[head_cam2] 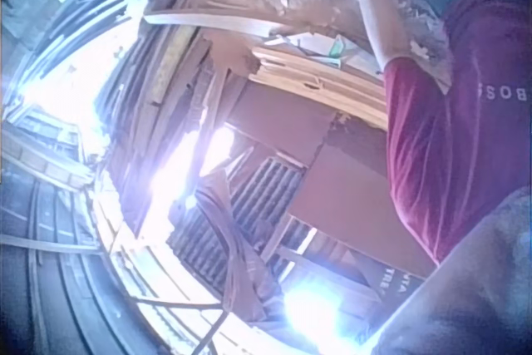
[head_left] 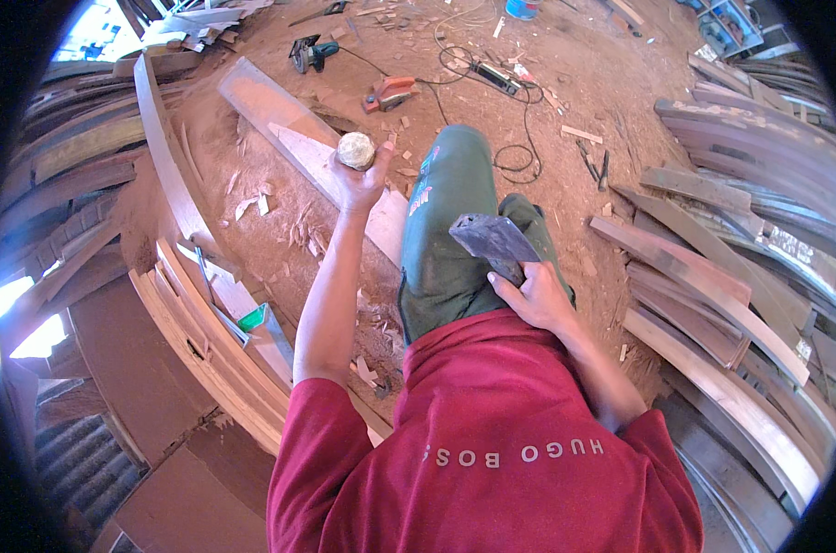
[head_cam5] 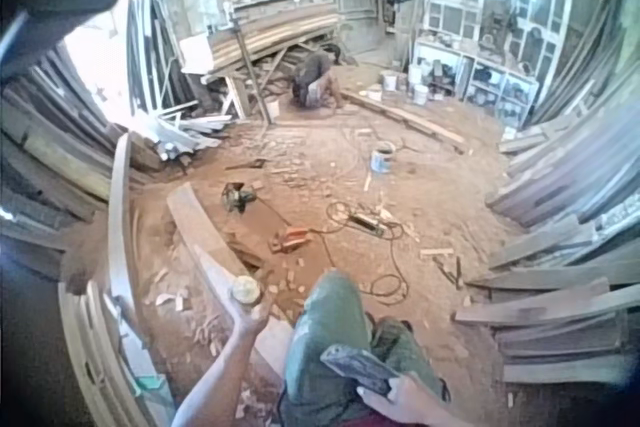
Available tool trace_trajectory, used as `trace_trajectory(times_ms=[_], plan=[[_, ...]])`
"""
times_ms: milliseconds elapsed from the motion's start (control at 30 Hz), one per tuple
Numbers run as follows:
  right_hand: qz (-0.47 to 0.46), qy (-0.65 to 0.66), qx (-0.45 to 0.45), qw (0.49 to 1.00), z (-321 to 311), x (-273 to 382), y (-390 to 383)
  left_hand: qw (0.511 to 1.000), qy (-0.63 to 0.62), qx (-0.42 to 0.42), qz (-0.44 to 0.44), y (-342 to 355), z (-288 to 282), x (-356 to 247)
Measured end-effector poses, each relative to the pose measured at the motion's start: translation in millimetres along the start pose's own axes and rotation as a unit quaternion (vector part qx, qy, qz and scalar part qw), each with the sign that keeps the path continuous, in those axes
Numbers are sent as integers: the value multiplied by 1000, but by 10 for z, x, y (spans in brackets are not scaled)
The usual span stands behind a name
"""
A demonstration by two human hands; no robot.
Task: The person holds a small cylindrical object in their left hand and repeatedly strikes it with a small axe held in their right hand. They perform this action while sitting on the floor of a workshop, seemingly to sharpen or shape the object.
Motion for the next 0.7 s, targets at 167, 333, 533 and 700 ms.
trace_trajectory(times_ms=[167, 333, 533, 700], plan=[[-40, 35, -12, 998, -14, 57, -3, 1000, -12, 11, -20, -32, 33, 78], [-45, 40, -7, 998, 9, 16, 6, 1000, 9, 16, 5, -38, 36, -4], [-60, 28, -9, 998, 13, 22, 29, 999, -1, 48, -14, -30, 83, -60], [-87, 25, -6, 996, -76, 274, 77, 998, 14, 61, 24, -116, 126, -126]])
Point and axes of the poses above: each hand's wrist, its own y-axis towards the middle knuckle, its own z-axis out of the palm, x = y × z, the point moved 9 cm from there along y, towards the middle knuckle, and after that the axes turned 12 degrees about z, right-handed, at the moved point
